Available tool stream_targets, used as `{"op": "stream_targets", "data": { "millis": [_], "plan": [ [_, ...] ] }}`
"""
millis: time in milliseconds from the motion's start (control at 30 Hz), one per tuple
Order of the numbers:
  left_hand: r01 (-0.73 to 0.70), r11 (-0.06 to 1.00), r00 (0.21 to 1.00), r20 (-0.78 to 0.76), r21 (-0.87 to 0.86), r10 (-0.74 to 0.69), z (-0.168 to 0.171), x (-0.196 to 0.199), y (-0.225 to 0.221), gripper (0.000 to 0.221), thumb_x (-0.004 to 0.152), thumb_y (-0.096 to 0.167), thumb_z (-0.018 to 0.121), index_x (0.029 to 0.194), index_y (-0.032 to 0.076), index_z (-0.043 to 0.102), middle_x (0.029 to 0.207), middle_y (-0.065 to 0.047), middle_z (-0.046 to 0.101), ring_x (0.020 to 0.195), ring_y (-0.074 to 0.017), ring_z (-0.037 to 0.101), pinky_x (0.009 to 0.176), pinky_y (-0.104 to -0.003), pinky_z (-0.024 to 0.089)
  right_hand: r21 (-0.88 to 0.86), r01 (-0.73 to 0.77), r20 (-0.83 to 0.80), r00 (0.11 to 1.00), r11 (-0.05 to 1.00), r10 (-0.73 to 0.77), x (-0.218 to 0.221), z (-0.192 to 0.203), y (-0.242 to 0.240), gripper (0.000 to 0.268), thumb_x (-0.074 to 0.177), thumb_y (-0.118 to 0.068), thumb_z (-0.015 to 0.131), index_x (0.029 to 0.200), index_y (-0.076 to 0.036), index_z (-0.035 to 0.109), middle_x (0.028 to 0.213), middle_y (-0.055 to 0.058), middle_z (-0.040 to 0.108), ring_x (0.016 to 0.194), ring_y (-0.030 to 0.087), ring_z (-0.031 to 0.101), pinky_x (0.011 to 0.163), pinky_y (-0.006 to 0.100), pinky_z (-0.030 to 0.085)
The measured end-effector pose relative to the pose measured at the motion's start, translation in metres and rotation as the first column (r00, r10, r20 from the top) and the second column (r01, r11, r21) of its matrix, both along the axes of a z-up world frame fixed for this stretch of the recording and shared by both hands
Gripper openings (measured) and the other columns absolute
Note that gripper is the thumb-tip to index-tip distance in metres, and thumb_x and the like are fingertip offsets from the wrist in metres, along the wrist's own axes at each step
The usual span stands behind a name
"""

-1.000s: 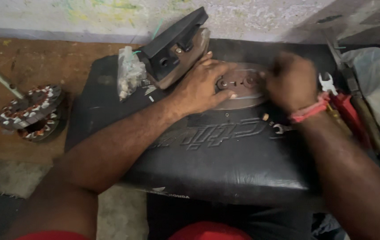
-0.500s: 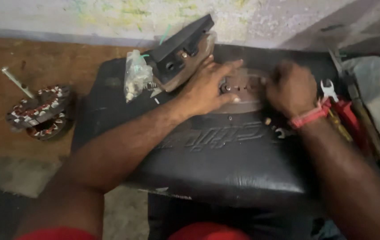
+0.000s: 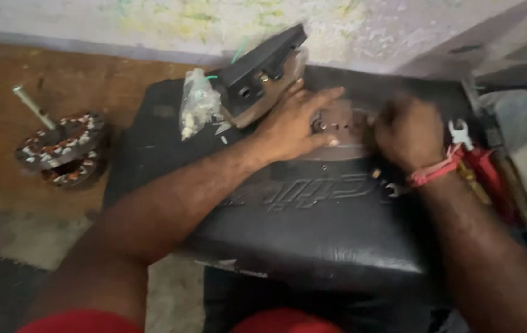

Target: The person disassembles an electric iron by removing screws and separating the metal soleplate from the plastic housing. They then use a small piece of cloth to wipe the surface of the soleplate before reassembling the iron.

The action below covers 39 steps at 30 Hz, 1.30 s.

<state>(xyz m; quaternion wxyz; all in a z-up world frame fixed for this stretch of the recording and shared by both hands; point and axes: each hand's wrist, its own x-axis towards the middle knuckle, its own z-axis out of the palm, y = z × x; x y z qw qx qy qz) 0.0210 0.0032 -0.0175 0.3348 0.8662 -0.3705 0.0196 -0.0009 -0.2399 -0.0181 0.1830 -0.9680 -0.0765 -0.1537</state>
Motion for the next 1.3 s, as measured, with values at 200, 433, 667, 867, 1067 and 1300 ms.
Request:
{"op": "stream_targets", "data": {
  "millis": [200,433,667,867,1067,1300],
  "plan": [
    [0.003,1.0,0.999,0.054,-0.018,-0.002,-0.008,0.004,-0.006,0.092,0.079,0.037,0.089,0.153,0.013,0.039,0.129,-0.009,0.07,0.128,-0.0306,0.058,0.126,-0.054,0.02,-0.083,0.022,-0.013,1.0,0.996,-0.024,-0.006,0.001,-0.015,0.018,0.089,-0.024,0.078,0.09,-0.007,0.074,0.088,0.021,0.072,0.08,0.044,0.07,0.072,0.053,0.056],
    [0.007,0.999,0.998,0.066,-0.034,-0.004,-0.014,0.003,-0.008,0.094,0.082,0.036,0.089,0.156,0.015,0.035,0.127,-0.013,0.068,0.127,-0.0354,0.057,0.124,-0.056,0.02,-0.096,0.033,-0.001,0.999,0.995,-0.033,-0.012,0.001,-0.017,0.023,0.086,-0.028,0.082,0.087,-0.007,0.074,0.088,0.02,0.073,0.082,0.044,0.069,0.072,0.054,0.054],
    [0.039,0.995,0.991,0.131,-0.094,-0.027,-0.021,0.004,-0.011,0.098,0.082,0.037,0.088,0.158,0.014,0.03,0.126,-0.013,0.071,0.128,-0.0381,0.056,0.122,-0.057,0.019,-0.075,0.057,0.023,0.998,0.996,-0.055,-0.015,0.0,-0.017,0.024,0.089,-0.029,0.082,0.087,-0.007,0.073,0.089,0.019,0.073,0.084,0.044,0.069,0.075,0.054,0.054],
    [-0.013,1.0,0.999,0.049,-0.022,0.014,-0.02,0.003,-0.004,0.1,0.082,0.038,0.09,0.159,0.018,0.029,0.126,-0.015,0.068,0.127,-0.0352,0.058,0.128,-0.054,0.02,-0.051,0.072,0.036,0.997,0.996,-0.07,-0.009,0.001,-0.01,0.023,0.089,-0.027,0.082,0.089,-0.006,0.073,0.088,0.02,0.072,0.084,0.044,0.069,0.075,0.054,0.054],
    [-0.019,0.999,0.999,0.028,-0.051,0.021,-0.015,0.008,-0.001,0.1,0.081,0.036,0.089,0.158,0.018,0.028,0.131,-0.012,0.069,0.131,-0.0339,0.057,0.127,-0.056,0.017,-0.028,0.04,-0.089,0.995,0.999,-0.043,0.001,0.001,-0.006,0.026,0.088,-0.029,0.083,0.088,-0.004,0.074,0.085,0.024,0.07,0.081,0.044,0.07,0.075,0.053,0.056],
    [-0.027,1.0,0.999,0.018,-0.006,0.027,-0.012,0.002,-0.002,0.098,0.083,0.038,0.088,0.159,0.018,0.029,0.127,-0.013,0.069,0.13,-0.0323,0.058,0.13,-0.052,0.022,-0.146,-0.032,-0.019,0.999,0.989,0.029,-0.003,0.005,-0.011,0.03,0.091,-0.032,0.083,0.09,-0.003,0.073,0.086,0.024,0.071,0.08,0.044,0.07,0.073,0.052,0.056]
  ]
}}
